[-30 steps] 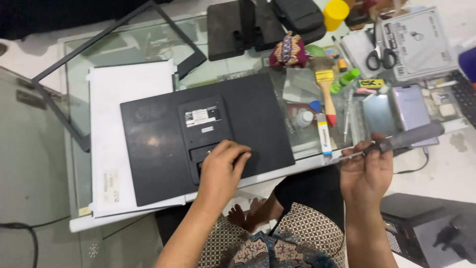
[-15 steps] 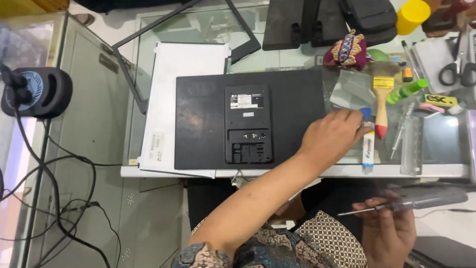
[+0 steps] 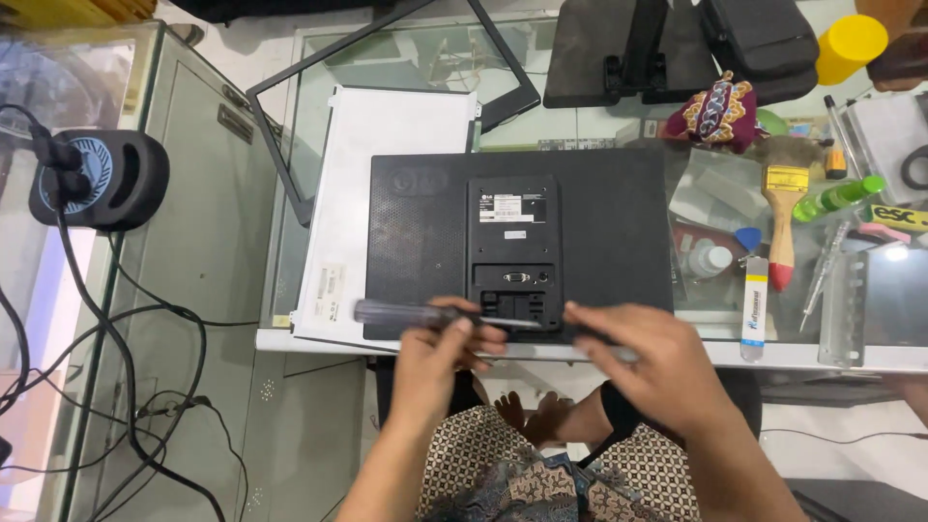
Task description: Disassembling an LG monitor to access internal components using a screwdriver and prying tools.
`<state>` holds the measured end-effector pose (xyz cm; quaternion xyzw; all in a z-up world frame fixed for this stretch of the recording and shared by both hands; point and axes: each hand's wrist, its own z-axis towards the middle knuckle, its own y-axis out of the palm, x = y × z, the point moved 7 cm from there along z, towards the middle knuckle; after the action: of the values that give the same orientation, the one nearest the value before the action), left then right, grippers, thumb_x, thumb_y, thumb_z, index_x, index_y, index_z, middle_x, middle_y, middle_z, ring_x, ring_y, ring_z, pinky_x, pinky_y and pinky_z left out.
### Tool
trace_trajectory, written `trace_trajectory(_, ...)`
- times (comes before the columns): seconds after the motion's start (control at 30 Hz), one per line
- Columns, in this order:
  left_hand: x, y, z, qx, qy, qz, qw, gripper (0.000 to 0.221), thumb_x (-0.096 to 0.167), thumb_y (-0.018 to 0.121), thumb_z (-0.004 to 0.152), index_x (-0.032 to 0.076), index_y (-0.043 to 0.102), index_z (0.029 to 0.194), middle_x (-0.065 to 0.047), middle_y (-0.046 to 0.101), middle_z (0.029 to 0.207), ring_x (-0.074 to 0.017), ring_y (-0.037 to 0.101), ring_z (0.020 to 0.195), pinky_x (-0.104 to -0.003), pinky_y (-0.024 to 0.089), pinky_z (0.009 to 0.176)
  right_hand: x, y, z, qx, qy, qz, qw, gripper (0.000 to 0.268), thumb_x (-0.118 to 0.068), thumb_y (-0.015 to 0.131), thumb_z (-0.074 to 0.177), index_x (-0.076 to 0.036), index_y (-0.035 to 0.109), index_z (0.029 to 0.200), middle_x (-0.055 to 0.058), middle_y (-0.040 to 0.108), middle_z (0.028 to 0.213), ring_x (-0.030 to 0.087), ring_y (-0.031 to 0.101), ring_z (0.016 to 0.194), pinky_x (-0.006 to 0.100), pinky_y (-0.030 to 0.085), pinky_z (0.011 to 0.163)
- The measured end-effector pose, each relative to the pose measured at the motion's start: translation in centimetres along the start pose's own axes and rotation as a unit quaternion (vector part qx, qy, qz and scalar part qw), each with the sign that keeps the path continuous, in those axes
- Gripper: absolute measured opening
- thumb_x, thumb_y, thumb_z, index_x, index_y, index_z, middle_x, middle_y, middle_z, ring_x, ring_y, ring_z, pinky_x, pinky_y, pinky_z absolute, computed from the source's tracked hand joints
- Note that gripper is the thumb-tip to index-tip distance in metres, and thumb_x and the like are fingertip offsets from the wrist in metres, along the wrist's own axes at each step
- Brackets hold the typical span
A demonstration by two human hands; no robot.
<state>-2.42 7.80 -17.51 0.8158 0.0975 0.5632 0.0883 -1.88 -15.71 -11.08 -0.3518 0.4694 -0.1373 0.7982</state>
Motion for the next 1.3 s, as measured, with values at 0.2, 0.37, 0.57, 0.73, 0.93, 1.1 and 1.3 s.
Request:
trace_trajectory(0.2,5.0,-3.5,10.1,0.085,0.125,0.023,0.988,0.014,0.016,0.052,0.104,0.003,0.053,0.107,-0.022,0.071,0.074,-0.0272,0.075,0.063,-0.028,0.059,0.049,8.3,2.3,6.8,0.003,0.106,-0.106,0.989,0.065,-0.036,0.071,0.094,-0.016,0.051,0.153,0.011,0.048,0.159,0.04,0.037,0.149,0.071,0.023,0.116)
trace_trajectory(0.37,5.9,-2.2,14.0,0.105,0.125,0.054,0.985,0.025,0.021,0.047,0.106,-0.004,0.049,0.109,-0.022,0.075,0.079,-0.0268,0.078,0.066,-0.029,0.061,0.05,8.5,3.4,7.1,-0.029,0.101,-0.129,0.986,0.066,-0.04,0.063,0.098,-0.017,0.045,0.157,0.01,0.045,0.162,0.037,0.033,0.152,0.071,0.016,0.117)
trace_trajectory(0.57,3.7,-2.0,14.7,0.064,0.227,0.149,0.96,0.022,0.02,0.049,0.108,-0.001,0.057,0.108,-0.024,0.074,0.083,-0.0297,0.076,0.07,-0.035,0.061,0.056,9.2,3.4,6.9,-0.029,0.103,-0.169,0.98,0.064,-0.05,0.059,0.098,-0.026,0.046,0.156,0.011,0.043,0.163,0.037,0.031,0.153,0.069,0.019,0.117)
trace_trajectory(0.73,4.3,-1.5,13.6,0.087,0.259,0.205,0.94,0.015,0.017,0.05,0.112,0.004,0.056,0.106,-0.019,0.073,0.079,-0.0216,0.068,0.055,-0.028,0.054,0.051,9.4,3.5,6.3,-0.016,0.09,-0.14,0.986,0.065,-0.055,0.06,0.097,-0.027,0.048,0.155,0.008,0.044,0.163,0.036,0.032,0.154,0.069,0.021,0.118)
trace_trajectory(0.93,4.6,-1.6,13.3,0.112,0.281,0.186,0.935,0.018,0.02,0.051,0.11,0.005,0.057,0.103,-0.017,0.073,0.076,-0.0187,0.065,0.051,-0.026,0.053,0.051,9.7,3.5,6.4,0.006,0.086,-0.126,0.988,0.062,-0.057,0.062,0.097,-0.029,0.052,0.152,0.003,0.044,0.163,0.031,0.032,0.154,0.064,0.02,0.121)
trace_trajectory(1.1,5.2,-1.2,13.4,0.1,0.3,0.195,0.928,0.018,0.02,0.053,0.108,0.004,0.058,0.104,-0.017,0.073,0.076,-0.0194,0.065,0.051,-0.026,0.052,0.051,9.7,3.2,6.6,0.007,0.099,-0.109,0.989,0.058,-0.054,0.062,0.097,-0.03,0.054,0.149,0.001,0.046,0.162,0.029,0.034,0.154,0.063,0.019,0.121)
trace_trajectory(1.3,5.6,-0.9,12.9,0.108,0.305,0.212,0.922,0.017,0.02,0.054,0.107,0.005,0.061,0.102,-0.015,0.073,0.074,-0.019,0.063,0.048,-0.025,0.05,0.049,9.7,3.3,6.6,0.014,0.107,-0.104,0.989,0.057,-0.054,0.062,0.098,-0.031,0.055,0.149,-0.001,0.046,0.162,0.028,0.034,0.154,0.062,0.019,0.122)
